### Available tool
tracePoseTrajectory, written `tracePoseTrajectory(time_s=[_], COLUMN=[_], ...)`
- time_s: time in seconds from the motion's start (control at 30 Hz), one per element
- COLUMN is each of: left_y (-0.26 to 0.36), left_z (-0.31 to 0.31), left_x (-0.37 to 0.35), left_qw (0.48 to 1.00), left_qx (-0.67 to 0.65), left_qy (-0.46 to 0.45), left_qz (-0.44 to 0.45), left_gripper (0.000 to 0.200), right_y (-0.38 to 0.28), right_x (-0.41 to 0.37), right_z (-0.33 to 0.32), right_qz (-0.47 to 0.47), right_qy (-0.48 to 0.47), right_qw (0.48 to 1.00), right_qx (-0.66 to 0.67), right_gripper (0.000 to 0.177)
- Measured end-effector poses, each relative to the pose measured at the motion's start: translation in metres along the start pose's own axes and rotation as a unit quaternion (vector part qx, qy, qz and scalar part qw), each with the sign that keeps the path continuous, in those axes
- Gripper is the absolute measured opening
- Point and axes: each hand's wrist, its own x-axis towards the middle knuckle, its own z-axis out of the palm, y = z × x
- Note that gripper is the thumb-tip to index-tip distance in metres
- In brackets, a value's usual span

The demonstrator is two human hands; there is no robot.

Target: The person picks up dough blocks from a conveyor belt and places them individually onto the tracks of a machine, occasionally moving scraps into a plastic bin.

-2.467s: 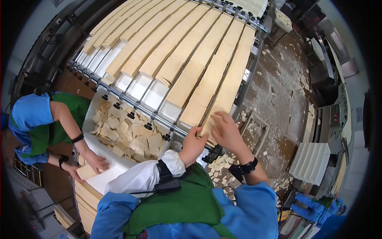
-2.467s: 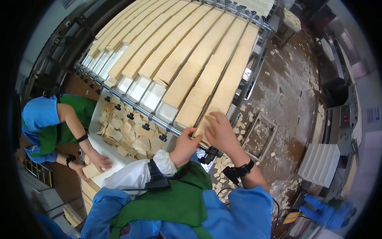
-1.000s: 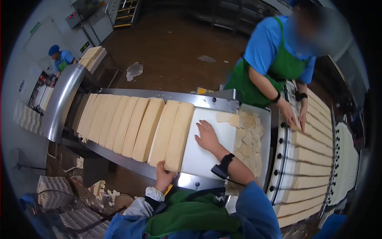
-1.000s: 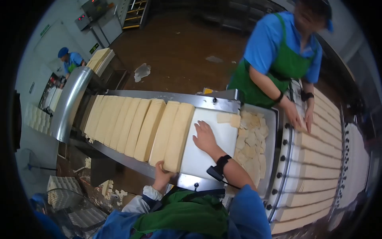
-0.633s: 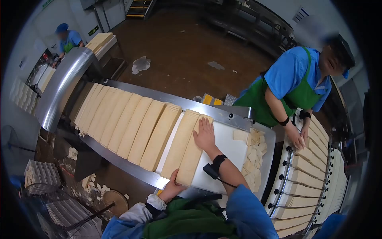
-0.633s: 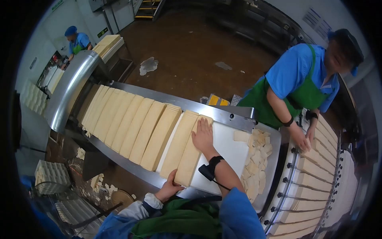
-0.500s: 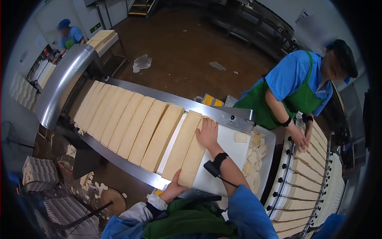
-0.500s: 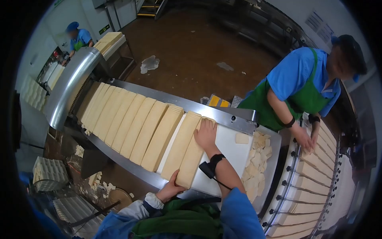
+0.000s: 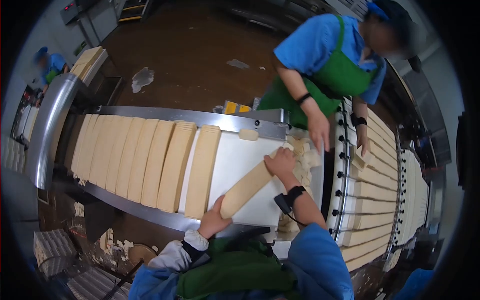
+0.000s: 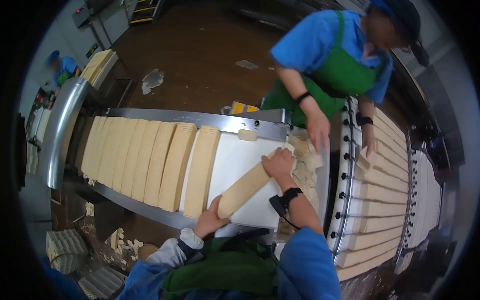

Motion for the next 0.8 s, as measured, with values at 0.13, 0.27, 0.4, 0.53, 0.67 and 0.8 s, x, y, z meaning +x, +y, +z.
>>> tracePoseTrajectory(time_s=[0.13, 0.27, 0.4, 0.53, 0.67, 0.8], left_y=[0.021, 0.003, 0.028, 0.042, 0.123, 0.211], left_z=[-0.005, 0.014, 0.027, 0.04, 0.08, 0.14], left_x=[0.013, 0.026, 0.023, 0.03, 0.023, 0.015], left_qw=[0.992, 0.98, 0.947, 0.967, 0.95, 0.945], left_qx=[0.124, 0.191, 0.288, 0.219, 0.209, 0.173], left_qy=[-0.006, 0.058, 0.142, 0.106, 0.078, 0.03], left_qz=[0.0, 0.002, 0.009, 0.076, 0.218, 0.274], left_gripper=[0.097, 0.101, 0.082, 0.067, 0.063, 0.066], right_y=[0.076, 0.098, 0.109, 0.134, 0.212, 0.327], right_x=[-0.051, -0.106, -0.136, -0.171, -0.21, -0.215], right_z=[-0.01, -0.009, 0.042, 0.023, -0.033, -0.079], right_qz=[0.047, -0.12, -0.09, -0.037, 0.011, 0.064], right_qy=[-0.09, -0.128, 0.037, 0.069, 0.166, 0.167], right_qw=[0.978, 0.982, 0.991, 0.99, 0.979, 0.973], right_qx=[0.179, 0.063, 0.09, 0.121, 0.12, 0.148], right_gripper=[0.102, 0.109, 0.076, 0.064, 0.065, 0.068])
